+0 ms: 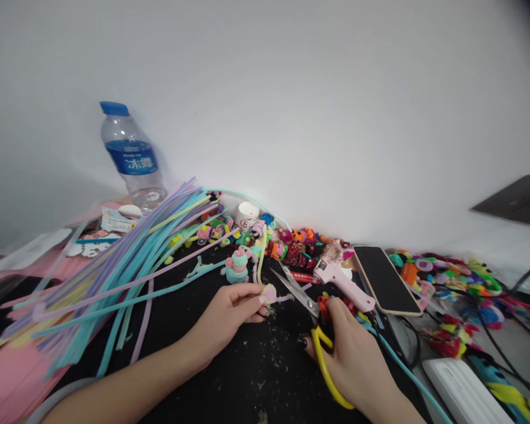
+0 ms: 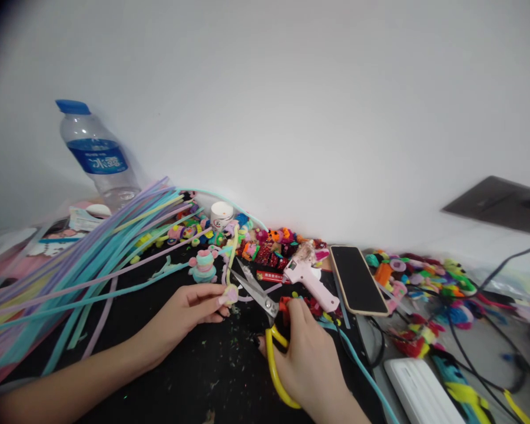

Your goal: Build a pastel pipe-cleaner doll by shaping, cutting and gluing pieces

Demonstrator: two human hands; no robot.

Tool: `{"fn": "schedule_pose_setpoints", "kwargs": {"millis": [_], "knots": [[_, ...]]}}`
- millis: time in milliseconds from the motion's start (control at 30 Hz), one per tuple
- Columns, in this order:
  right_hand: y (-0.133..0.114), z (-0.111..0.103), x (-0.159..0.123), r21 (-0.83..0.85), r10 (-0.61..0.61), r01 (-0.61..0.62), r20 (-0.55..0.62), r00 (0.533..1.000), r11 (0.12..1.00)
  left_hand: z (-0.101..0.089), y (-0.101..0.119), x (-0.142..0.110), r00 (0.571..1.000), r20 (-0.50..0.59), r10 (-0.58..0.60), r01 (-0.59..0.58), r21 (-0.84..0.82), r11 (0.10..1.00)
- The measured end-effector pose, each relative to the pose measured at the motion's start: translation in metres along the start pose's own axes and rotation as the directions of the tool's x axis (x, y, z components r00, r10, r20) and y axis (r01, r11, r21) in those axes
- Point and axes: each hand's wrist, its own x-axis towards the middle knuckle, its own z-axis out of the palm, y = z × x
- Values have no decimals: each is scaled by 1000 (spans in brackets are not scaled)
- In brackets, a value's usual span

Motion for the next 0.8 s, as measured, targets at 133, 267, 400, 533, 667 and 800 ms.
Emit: {"fn": "schedule_pose_setpoints", "kwargs": {"millis": [133, 267, 400, 533, 667, 800], "knots": [[-1, 0, -1, -20, -16, 16, 10, 1000, 1000, 0, -3, 0, 1000, -7, 16, -16, 5, 1000], [-6, -2, -3, -20, -40, 41, 44, 998, 999, 2, -2, 0, 998, 7, 59, -59, 66, 996], [-8, -3, -2, -10, -34, 34, 65, 997, 999, 2, 2, -1, 996, 24, 83, -85, 117, 989], [-8, -4, -1, -2, -24, 24, 62, 998, 1000, 2, 3, -2, 995, 28, 96, -100, 173, 980], [-8, -4, -1, -5, -28, 28, 51, 998, 1000, 2, 2, -2, 994, 34, 105, -109, 196, 974], [-8, -5, -1, -12, -26, 27, 56, 998, 1000, 1, 1, -3, 994, 32, 105, -110, 190, 976]]}}
